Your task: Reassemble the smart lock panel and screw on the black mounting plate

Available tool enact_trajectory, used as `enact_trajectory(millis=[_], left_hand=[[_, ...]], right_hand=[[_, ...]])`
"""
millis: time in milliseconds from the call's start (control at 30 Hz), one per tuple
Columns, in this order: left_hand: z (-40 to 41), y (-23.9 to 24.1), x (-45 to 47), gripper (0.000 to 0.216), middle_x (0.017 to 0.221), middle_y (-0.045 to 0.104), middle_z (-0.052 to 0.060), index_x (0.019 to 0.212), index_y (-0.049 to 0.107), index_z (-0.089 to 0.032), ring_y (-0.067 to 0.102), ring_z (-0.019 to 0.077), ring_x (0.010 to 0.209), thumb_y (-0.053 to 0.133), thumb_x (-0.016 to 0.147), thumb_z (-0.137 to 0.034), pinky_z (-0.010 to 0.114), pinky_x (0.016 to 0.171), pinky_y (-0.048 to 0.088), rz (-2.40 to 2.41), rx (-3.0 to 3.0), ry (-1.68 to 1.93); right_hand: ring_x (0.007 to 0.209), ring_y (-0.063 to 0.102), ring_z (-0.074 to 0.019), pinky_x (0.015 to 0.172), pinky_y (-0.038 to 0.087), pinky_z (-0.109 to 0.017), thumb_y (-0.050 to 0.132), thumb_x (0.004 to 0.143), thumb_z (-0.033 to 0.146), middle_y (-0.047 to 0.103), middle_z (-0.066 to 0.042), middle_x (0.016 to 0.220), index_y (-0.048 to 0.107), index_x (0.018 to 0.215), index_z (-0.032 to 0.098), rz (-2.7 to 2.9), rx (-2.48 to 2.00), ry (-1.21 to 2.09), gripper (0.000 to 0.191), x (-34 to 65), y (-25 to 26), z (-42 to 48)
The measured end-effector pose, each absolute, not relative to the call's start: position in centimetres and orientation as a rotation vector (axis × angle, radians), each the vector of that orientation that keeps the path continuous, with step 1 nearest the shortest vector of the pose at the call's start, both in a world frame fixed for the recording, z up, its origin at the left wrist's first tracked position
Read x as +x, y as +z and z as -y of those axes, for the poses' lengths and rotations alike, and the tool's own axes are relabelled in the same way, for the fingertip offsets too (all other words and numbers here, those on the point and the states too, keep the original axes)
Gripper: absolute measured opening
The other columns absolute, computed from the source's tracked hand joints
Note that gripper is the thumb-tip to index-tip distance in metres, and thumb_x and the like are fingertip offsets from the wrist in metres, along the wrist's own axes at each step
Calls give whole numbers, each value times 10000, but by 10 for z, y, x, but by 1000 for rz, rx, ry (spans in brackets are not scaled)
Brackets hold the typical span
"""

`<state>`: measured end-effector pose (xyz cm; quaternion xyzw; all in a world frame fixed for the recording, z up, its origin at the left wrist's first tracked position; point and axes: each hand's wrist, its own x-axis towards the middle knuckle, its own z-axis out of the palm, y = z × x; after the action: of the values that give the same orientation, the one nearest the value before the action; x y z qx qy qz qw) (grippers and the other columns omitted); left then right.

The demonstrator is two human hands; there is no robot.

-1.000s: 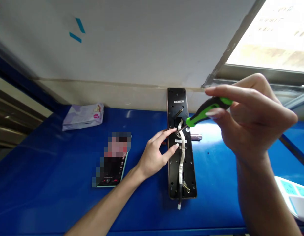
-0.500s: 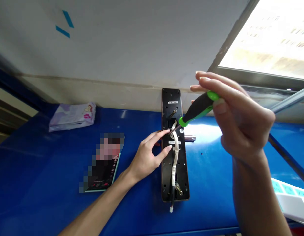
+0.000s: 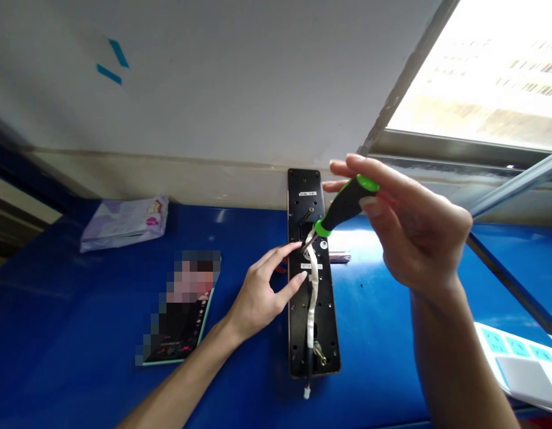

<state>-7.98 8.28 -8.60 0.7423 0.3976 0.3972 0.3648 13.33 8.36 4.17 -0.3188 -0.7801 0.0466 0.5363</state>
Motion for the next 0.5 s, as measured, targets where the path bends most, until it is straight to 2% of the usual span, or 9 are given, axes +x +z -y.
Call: enact_trajectory(millis=[100, 167, 233, 300, 367, 433, 500], left_hand=[[-83, -87, -80, 446, 1404, 728, 64, 1431, 631, -271, 732, 252, 1209, 688, 996, -355, 405, 1028, 632, -1029, 1917, 1015], [-83, -87, -81, 451, 1402, 730, 58, 1436, 628, -279, 728, 253, 1218, 689, 997, -356, 417, 1065, 612, -1034, 1934, 1012], [-83, -87, -81, 455, 1398, 734, 56, 1440, 628, -280, 728, 254, 1220, 690, 996, -360, 422, 1083, 600, -1040, 1942, 1014], [-83, -87, -81, 452, 1392, 737, 59, 1437, 631, -274, 732, 253, 1211, 689, 998, -365, 419, 1081, 601, -1043, 1944, 1020], [-83, -88, -81, 449, 1381, 742, 62, 1436, 632, -271, 738, 251, 1195, 689, 1001, -366, 418, 1079, 603, -1048, 1944, 1029], [-83, -89, -80, 447, 1359, 750, 63, 1433, 635, -271, 745, 249, 1174, 692, 999, -363, 416, 1069, 609, -1050, 1947, 1036], [-83, -89, -80, 438, 1330, 760, 59, 1422, 642, -274, 750, 246, 1154, 696, 994, -351, 410, 1056, 616, -1061, 1950, 1048]], right_hand=[[902, 768, -239, 754, 709, -433, 801, 945, 276, 791, -13, 1030, 767, 1295, 406, 1786, -747, -9, 375, 132, 40, -85], [848, 738, -233, 718, 698, -413, 845, 908, 336, 748, -15, 914, 793, 1243, 404, 1757, -780, -105, 346, 132, 40, -85], [945, 755, -251, 793, 702, -434, 738, 991, 341, 768, -37, 1040, 764, 1300, 399, 1787, -820, -109, 315, 131, 41, -84], [1114, 760, -282, 907, 694, -484, 582, 1067, 283, 750, -50, 1312, 692, 1413, 388, 1855, -841, -31, 378, 129, 43, -82], [1191, 753, -296, 955, 687, -514, 514, 1080, 218, 705, -48, 1444, 630, 1486, 376, 1911, -815, 62, 451, 128, 44, -80], [1115, 775, -275, 902, 707, -482, 591, 1044, 176, 753, -44, 1353, 651, 1464, 372, 1914, -748, 82, 468, 125, 44, -79], [938, 772, -237, 771, 714, -411, 760, 955, 186, 787, -41, 1121, 748, 1337, 357, 1860, -711, 10, 419, 121, 43, -78]])
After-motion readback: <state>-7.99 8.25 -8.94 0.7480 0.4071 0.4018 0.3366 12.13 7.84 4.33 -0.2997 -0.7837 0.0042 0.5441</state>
